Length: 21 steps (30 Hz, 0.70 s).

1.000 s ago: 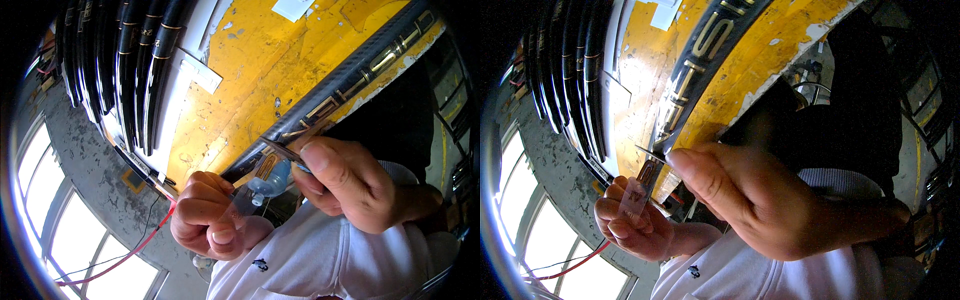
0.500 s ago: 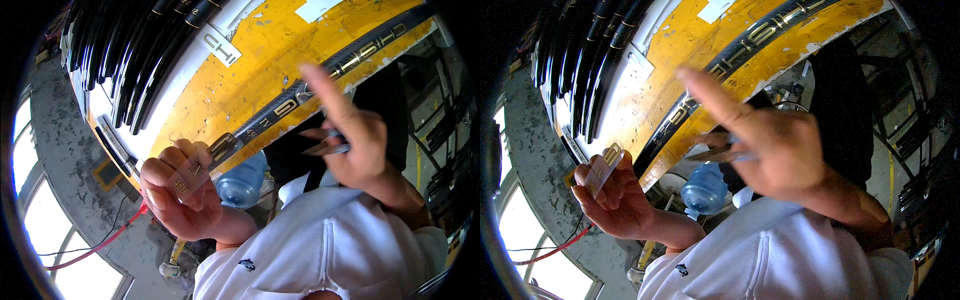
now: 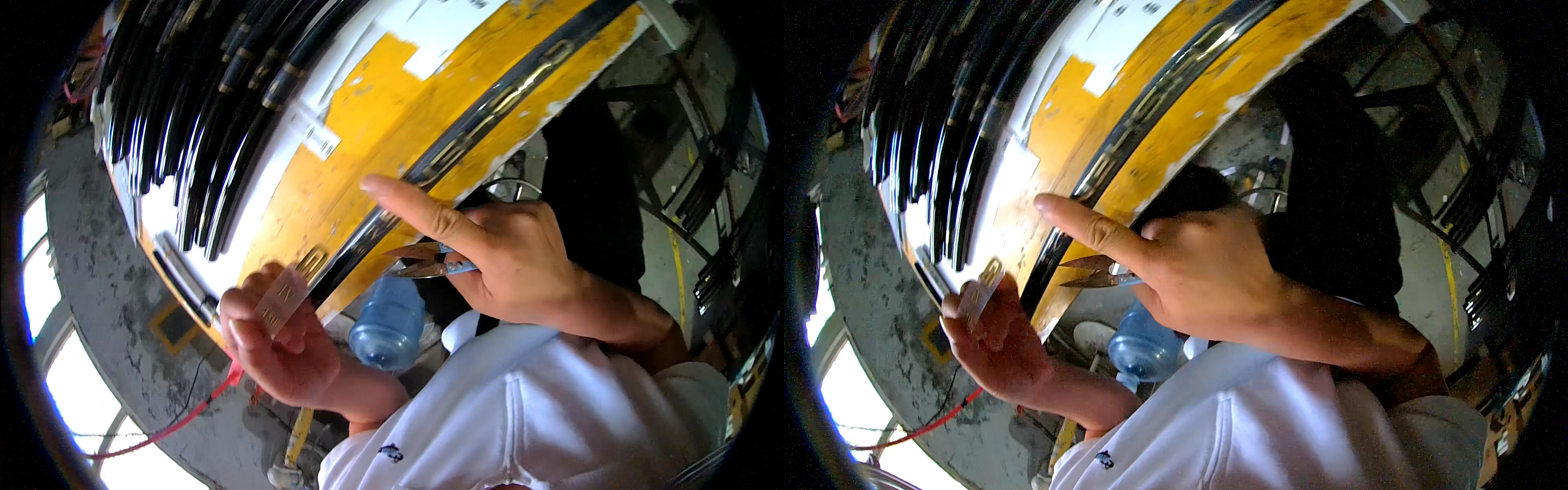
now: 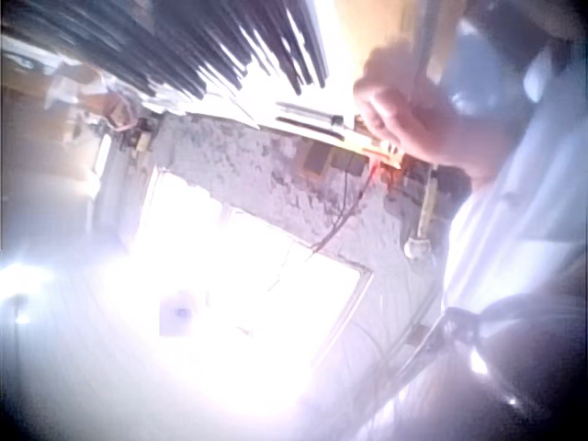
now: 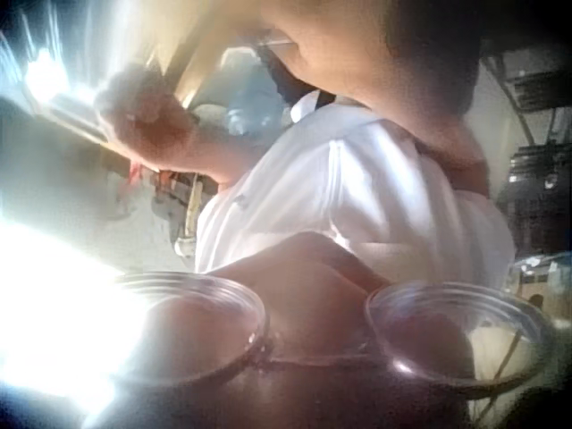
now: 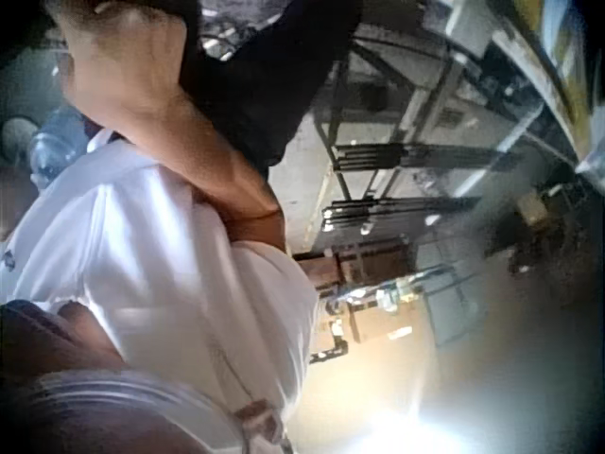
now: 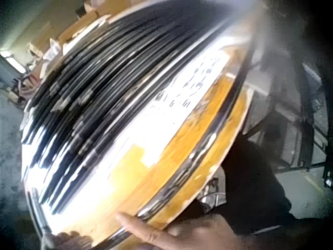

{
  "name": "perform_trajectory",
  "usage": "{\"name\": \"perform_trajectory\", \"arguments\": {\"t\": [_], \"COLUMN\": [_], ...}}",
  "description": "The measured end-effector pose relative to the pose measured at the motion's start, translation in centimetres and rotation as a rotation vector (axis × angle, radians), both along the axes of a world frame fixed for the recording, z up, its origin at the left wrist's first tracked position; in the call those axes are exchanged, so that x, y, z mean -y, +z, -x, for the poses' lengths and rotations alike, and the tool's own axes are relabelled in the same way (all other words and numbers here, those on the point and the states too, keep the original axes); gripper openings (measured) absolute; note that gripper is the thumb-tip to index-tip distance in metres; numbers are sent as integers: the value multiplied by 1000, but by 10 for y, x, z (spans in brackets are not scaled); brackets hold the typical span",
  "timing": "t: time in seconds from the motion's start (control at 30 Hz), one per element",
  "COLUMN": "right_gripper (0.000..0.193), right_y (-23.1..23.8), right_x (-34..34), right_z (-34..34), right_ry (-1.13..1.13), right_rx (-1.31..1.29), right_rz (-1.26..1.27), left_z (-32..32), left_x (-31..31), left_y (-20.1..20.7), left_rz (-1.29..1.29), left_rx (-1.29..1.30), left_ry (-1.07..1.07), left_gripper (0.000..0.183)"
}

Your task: The person applies brand decals and specification stickers to sections of rods by hand and using pliers. They peel backing material, align the stickers on the rods, and trim excess with pliers.

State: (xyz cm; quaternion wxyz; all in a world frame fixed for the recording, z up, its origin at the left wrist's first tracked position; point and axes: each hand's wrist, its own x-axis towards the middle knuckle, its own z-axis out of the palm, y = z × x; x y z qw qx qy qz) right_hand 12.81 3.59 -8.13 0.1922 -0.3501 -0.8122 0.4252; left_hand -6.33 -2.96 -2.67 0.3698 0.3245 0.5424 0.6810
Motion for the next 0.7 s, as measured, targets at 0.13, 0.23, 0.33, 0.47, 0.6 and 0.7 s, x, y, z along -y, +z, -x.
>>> {"name": "perform_trajectory", "arguments": {"t": [0.13, 0.23, 0.33, 0.47, 0.6, 0.7], "right_gripper": [79, 76, 74, 70, 65, 62], "right_y": [-6, -2, 1, -1, -11, -20], "right_x": [-36, -49, -23, -13, -48, -67], "right_z": [-45, -57, -21, -22, -77, -105], "right_ry": [-351, -487, -291, -74, -390, -416], "right_rx": [-96, -88, 59, 90, 145, 279], "right_rz": [-22, -56, -88, -121, -240, -283], "left_z": [6, 2, -1, -1, 0, 0], "left_x": [9, 7, 0, 0, 5, 3], "left_y": [-1, -2, -1, -1, -3, -1], "left_rz": [15, 16, 8, 33, 46, 56], "left_rx": [-33, -19, 1, -79, -90, -56], "left_ry": [-27, -1, -7, 10, 61, 63], "left_gripper": [27, 28, 28, 28, 29, 30]}}
